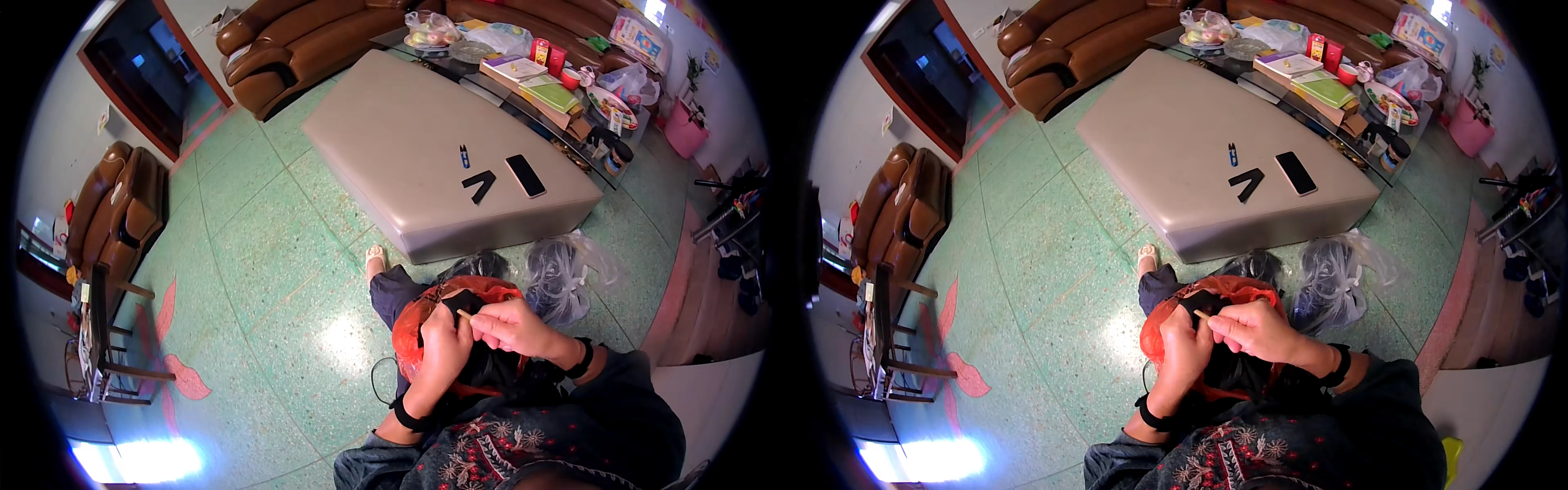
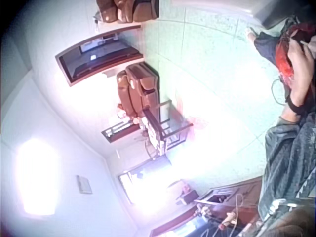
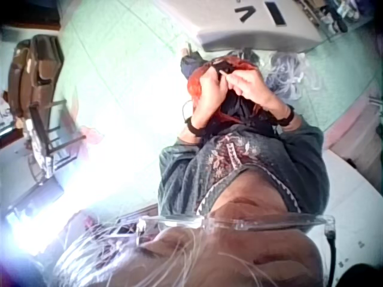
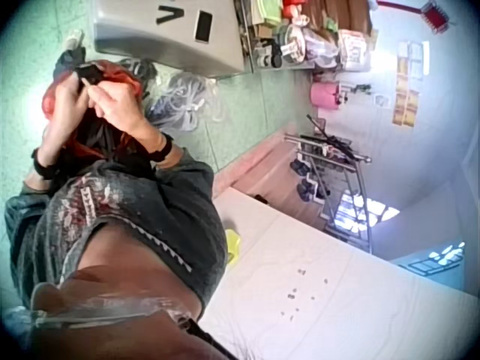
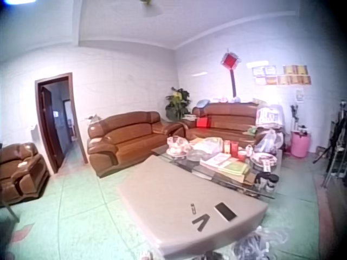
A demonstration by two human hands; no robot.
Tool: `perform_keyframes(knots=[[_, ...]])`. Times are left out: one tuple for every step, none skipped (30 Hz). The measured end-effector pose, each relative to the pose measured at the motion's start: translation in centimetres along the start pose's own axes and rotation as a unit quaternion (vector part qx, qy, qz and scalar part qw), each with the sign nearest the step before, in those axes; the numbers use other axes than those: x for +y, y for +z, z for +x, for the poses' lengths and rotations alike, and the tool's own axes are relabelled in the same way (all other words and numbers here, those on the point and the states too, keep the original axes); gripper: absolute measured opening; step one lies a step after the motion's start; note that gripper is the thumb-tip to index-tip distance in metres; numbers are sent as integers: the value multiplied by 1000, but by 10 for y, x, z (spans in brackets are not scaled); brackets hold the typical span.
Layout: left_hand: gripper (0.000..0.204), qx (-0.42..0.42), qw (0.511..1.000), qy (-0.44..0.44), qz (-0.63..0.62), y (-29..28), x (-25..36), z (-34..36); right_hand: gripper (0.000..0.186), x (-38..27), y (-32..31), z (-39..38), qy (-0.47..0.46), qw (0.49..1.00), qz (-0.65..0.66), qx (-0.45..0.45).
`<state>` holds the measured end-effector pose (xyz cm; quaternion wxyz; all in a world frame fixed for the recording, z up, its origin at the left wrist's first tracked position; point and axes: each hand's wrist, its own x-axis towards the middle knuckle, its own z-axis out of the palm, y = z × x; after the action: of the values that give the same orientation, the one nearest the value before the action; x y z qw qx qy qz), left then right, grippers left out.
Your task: Repairing the fabric lining inside a bag using a thin stick tool.
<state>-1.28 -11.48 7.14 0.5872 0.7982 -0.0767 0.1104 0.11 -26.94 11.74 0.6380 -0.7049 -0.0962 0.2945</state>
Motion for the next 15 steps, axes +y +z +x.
perform_keyframes(knots=[[27, -5, 998, -4, 58, 0, 1, -1, 27, 4, -3, 3, -10, 1000, -7, 4], [36, -49, 995, -58, 68, -2, 3, -1, 27, 6, -6, 4, -21, 1000, -14, 9], [36, -49, 995, -58, 67, -5, 5, 0, 27, 6, -9, 3, -22, 1000, -14, 9], [36, -50, 998, -29, 32, -7, 7, 2, 26, 6, -13, 3, -48, 997, -60, 28], [36, -51, 999, 0, -3, -11, 9, 4, 25, 6, -16, 2, -73, 991, -105, 48], [48, -58, 997, -14, -46, -17, 20, 8, 21, 5, -20, 1, -93, 983, -143, 66], [47, -25, 998, -9, -55, -18, 16, 8, 21, 6, -21, 1, -91, 983, -143, 67], [43, -16, 996, -61, -66, -20, 19, 9, 19, 7, -21, 1, -120, 973, -175, 85], [39, -4, 991, -112, -74, -23, 23, 9, 17, 7, -19, 2, -150, 962, -207, 100], [28, 41, 994, -75, -61, -19, 16, 9, 15, 5, -17, 3, -202, 935, -271, 112], [28, 42, 994, -76, -60, -18, 12, 8, 15, 6, -15, 3, -202, 935, -270, 111], [24, 37, 990, -116, -72, -18, 9, 8, 15, 7, -14, 4, -217, 927, -285, 112], [21, 32, 984, -157, -84, -18, 8, 9, 17, 8, -13, 4, -232, 918, -300, 113], [21, 27, 976, -175, -129, -19, 9, 10, 18, 5, -13, 3, -217, 924, -297, 101], [21, 25, 976, -175, -128, -19, 7, 10, 18, 6, -13, 2, -217, 925, -296, 102]])
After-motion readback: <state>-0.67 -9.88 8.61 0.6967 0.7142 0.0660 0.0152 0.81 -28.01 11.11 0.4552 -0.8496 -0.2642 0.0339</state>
